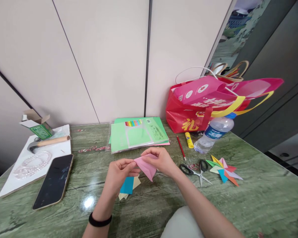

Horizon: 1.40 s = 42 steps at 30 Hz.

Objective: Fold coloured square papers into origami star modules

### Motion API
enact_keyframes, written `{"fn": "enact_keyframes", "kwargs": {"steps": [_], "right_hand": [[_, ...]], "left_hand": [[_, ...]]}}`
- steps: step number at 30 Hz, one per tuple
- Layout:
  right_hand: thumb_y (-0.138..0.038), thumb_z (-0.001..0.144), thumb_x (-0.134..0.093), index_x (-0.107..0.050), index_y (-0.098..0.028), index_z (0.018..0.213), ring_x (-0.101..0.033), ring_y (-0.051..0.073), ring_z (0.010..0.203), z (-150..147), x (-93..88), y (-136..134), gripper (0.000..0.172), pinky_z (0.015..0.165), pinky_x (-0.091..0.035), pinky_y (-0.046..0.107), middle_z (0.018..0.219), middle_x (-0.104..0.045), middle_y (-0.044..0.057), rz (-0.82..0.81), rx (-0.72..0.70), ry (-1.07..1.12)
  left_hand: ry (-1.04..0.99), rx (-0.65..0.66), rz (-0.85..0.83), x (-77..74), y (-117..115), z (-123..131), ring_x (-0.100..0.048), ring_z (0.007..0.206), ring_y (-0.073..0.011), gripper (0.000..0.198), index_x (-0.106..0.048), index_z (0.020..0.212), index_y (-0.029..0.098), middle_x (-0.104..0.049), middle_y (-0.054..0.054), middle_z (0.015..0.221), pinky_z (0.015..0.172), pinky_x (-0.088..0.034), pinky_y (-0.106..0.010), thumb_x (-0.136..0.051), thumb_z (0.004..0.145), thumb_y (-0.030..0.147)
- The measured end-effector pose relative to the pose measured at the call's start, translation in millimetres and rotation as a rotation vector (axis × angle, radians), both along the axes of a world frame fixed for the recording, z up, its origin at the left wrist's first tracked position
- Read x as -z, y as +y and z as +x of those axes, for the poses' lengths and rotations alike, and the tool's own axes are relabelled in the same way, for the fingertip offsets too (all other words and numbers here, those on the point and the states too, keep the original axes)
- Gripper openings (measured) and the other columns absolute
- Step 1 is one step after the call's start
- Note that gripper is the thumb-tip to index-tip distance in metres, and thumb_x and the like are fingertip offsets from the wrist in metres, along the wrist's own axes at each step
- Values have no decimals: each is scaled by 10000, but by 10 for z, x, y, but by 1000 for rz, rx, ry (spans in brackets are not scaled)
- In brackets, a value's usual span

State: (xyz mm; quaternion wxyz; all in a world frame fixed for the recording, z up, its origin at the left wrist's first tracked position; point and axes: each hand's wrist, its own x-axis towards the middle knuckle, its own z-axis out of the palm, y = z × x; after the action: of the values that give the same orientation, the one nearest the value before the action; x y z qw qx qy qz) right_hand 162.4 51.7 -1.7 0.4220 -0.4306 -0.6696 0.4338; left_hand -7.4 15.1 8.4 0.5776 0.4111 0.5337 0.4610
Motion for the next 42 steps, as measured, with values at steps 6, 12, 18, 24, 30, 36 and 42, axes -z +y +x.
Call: {"fn": "enact_keyframes", "kwargs": {"steps": [6, 12, 18, 24, 30, 36, 42], "right_hand": [[-241, 701, -623, -676, -161, 754, -620, 164, 697, 2, -10, -6, 110, 638, -478, 263, 750, -692, 27, -1, -35, 8], [-231, 702, -614, -671, -149, 772, -610, 150, 668, -30, -5, -27, 122, 591, -463, 239, 750, -685, 31, -32, -115, 40], [-240, 707, -603, -652, -148, 782, -616, 142, 658, -47, 34, -7, 128, 597, -477, 245, 753, -685, 32, -61, -54, 157], [-233, 712, -603, -658, -159, 757, -624, 156, 665, -88, 40, -25, 103, 592, -483, 253, 741, -689, 36, 5, 3, 87], [-163, 739, -558, -666, -183, 727, -596, 145, 626, -117, 40, -89, 110, 571, -449, 241, 690, -676, 20, 253, 35, -64], [-221, 786, -552, -681, -202, 812, -621, 156, 730, -115, -37, -138, 133, 654, -475, 250, 794, -688, 25, 284, -115, -48], [-258, 773, -567, -681, -179, 825, -628, 156, 738, -121, -50, -119, 149, 650, -489, 244, 795, -690, 30, 116, -120, 19]], "left_hand": [[-2, -8, 42, -11, -8, 14, -682, 595, -211, 234, -671, 688, 118, -719, -64, 607, 619, -555, -308, -738, 589, 319], [-12, -125, 110, 14, -5, 53, -639, 511, -152, 202, -578, 534, 142, -652, 8, 501, 571, -537, -260, -726, 584, 269], [-82, 19, 51, 25, -2, 89, -667, 596, -183, 244, -637, 756, 133, -702, -26, 630, 612, -547, -300, -686, 654, 350], [-60, -4, 36, 29, -18, 113, -669, 560, -189, 221, -661, 696, 128, -707, -36, 615, 574, -548, -289, -700, 629, 336], [-73, -16, 31, 46, -16, 93, -660, 528, -170, 212, -662, 674, 136, -694, -21, 564, 529, -530, -249, -713, 618, 335], [-40, -35, 58, 30, -7, 66, -633, 497, -133, 240, -659, 663, 133, -687, -18, 553, 514, -514, -210, -711, 634, 366], [-8, -27, 69, 34, -11, 58, -613, 515, -119, 238, -687, 696, 135, -686, -19, 571, 512, -501, -193, -702, 649, 368]]}}
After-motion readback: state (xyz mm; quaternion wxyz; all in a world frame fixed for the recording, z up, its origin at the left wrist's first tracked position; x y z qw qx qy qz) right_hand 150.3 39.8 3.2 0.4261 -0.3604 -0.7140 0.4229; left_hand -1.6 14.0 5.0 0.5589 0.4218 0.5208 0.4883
